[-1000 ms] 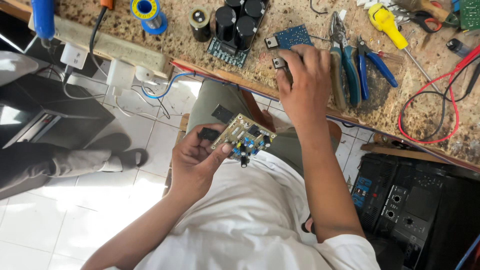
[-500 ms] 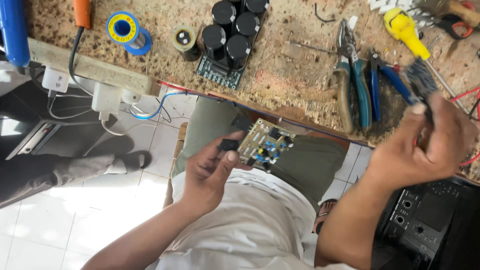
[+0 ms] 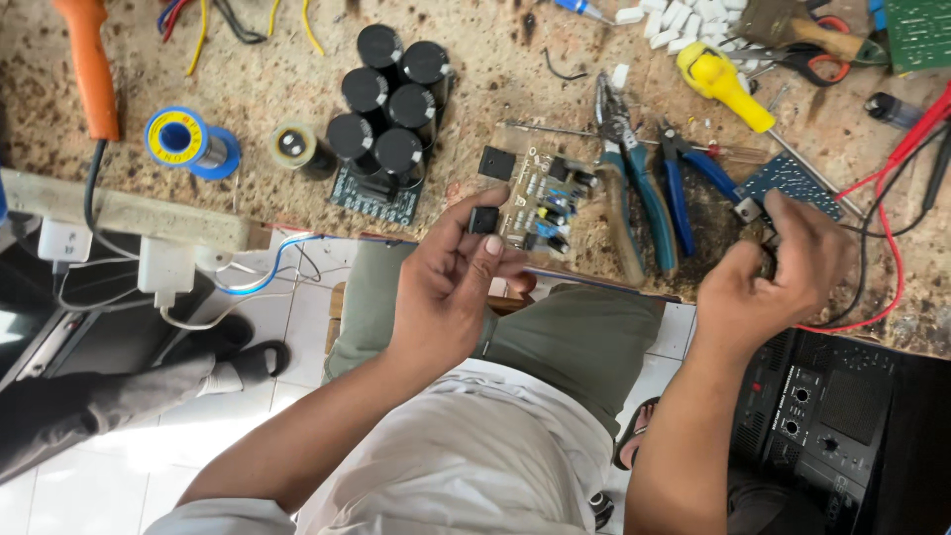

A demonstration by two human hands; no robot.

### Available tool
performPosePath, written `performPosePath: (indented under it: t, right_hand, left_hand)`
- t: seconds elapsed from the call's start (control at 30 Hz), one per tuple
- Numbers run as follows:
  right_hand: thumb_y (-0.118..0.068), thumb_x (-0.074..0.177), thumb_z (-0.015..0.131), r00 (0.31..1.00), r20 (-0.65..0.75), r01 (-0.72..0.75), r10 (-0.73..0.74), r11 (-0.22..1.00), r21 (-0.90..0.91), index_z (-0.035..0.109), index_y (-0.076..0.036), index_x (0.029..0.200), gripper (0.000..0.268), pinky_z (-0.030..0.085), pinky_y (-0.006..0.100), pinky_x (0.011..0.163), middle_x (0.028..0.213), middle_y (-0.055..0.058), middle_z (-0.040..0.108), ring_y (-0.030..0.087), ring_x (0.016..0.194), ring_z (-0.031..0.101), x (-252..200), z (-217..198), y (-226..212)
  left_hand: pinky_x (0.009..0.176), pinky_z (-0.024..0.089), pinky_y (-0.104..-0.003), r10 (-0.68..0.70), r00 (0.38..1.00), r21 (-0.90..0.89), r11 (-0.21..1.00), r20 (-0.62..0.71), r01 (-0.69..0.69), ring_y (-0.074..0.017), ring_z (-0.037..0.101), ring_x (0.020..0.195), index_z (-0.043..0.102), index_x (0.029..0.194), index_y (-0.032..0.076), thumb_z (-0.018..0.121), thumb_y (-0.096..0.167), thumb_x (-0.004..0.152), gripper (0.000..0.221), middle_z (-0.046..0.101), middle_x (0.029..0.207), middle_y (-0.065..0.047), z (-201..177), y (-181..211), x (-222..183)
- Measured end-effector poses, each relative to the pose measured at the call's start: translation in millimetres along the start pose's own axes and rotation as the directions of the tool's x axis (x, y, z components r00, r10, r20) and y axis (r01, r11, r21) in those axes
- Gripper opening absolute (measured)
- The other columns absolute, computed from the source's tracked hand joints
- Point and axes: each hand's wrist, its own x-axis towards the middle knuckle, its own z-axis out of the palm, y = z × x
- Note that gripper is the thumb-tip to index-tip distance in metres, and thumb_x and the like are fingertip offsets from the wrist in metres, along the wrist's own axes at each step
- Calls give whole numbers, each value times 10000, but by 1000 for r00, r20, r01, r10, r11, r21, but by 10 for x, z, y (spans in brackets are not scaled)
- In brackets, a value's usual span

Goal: The person uses wire cutters to trim pins on a circuit board and then uses a soldering iron to solder components onto the board.

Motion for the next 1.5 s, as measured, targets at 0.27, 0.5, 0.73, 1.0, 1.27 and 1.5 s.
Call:
performPosePath:
  t: [0.27, 0.5, 0.73, 1.0, 1.27, 1.5]
  right_hand:
    - [95, 900, 562, 999, 47, -30, 28, 999, 43, 741, 61, 1144, 305, 446, 503, 947, 1110, 201, 714, 378, 1054, 607, -10, -9, 41]
    - [150, 851, 541, 997, 38, -68, 67, 997, 33, 752, 65, 1119, 351, 453, 512, 967, 1086, 203, 716, 391, 1056, 621, -20, 3, 59]
    - [96, 1005, 566, 996, 78, 44, -40, 998, -45, 794, 112, 1104, 250, 497, 548, 928, 1056, 256, 746, 463, 983, 691, 31, -80, 35]
    - [157, 978, 561, 996, 88, 15, -8, 997, -71, 848, 214, 1239, 392, 553, 547, 954, 1136, 353, 753, 505, 1033, 698, -136, -75, 52]
    - [-59, 1260, 504, 995, 92, 48, -44, 998, -35, 788, 185, 1191, 381, 468, 587, 939, 1067, 335, 708, 535, 968, 618, -113, -62, 118]
    - [77, 1038, 568, 999, 43, 5, -1, 995, -103, 771, 89, 1061, 205, 429, 496, 874, 1033, 230, 756, 417, 924, 646, -31, -50, 51]
  left_hand:
    - [905, 643, -318, 632, 656, 815, 65, 413, -576, -286, 647, 1375, 632, 1393, 106, 330, -178, 1001, 570, 613, 1473, -92, -150, -252, 330]
    - [1148, 492, -546, 602, 643, 826, -50, 473, -561, -316, 645, 1321, 674, 1315, 43, 524, 37, 1101, 262, 644, 1400, -143, -238, -356, 358]
    - [1227, 418, -607, 499, 721, 800, 88, 480, -593, -452, 526, 1419, 564, 1432, 41, 475, 36, 1043, 400, 482, 1515, -237, -306, -304, 192]
    - [608, 526, -415, 905, 328, 889, -102, 269, -447, -329, 724, 783, 470, 1027, 64, 507, 27, 1023, 52, 742, 857, -95, -1146, 278, 58]
    - [768, 501, -547, 692, 708, 950, -108, -138, 292, -390, 591, 1056, 791, 1224, 72, 643, 287, 1044, 317, 631, 1113, -138, -3087, 617, 707]
    - [597, 458, -538, 708, 704, 944, -271, 63, 188, -384, 668, 807, 637, 958, 123, 838, 357, 1063, 327, 660, 937, -85, -3307, 545, 956]
